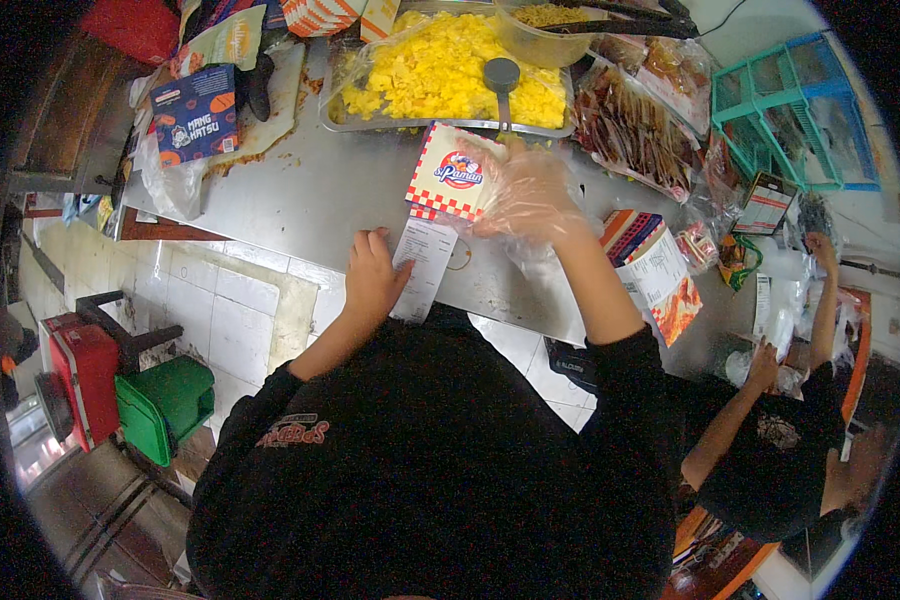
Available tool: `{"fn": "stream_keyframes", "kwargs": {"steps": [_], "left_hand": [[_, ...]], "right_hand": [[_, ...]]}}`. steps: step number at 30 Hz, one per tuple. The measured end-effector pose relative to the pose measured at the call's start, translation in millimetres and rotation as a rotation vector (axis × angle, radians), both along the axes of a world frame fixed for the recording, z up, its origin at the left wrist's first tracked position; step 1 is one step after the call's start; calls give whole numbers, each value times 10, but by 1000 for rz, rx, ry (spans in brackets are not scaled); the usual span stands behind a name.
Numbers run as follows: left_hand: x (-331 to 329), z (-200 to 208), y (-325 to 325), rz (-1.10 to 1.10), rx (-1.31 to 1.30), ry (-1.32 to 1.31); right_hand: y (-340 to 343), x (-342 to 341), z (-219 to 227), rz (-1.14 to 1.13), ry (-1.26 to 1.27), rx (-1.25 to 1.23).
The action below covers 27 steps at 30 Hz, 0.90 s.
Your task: The person assembles food orders by placing fried chicken pieces and noodles into cardboard containers. They use tongs to transfer noodles from a bowl into the containers and handle the containers with gloved hands. The person also retrieves a chicken piece from a display case and places it into a container.
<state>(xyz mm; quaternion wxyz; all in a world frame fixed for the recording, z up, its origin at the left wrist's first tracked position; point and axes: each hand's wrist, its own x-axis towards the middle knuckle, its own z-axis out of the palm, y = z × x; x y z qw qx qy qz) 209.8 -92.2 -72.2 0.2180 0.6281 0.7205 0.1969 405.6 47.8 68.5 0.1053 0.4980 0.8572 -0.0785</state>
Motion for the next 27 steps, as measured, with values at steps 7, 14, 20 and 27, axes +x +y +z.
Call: {"fn": "stream_keyframes", "kwargs": {"steps": [7, 14, 20, 27], "left_hand": [[-44, 164, 91, -13, -306, 226], [-151, -9, 28, -93, -255, -7], [-662, 950, 187, -183, -406, -431], [13, 1325, 824, -295, 221, -869]], "right_hand": [[-106, 168, -136, -203, 215, 29], [-346, 822, -313, -786, 1356, -327], [-792, 987, -73, -1081, 1753, -391], [-880, 1069, 417, -863, 1657, -87]]}}
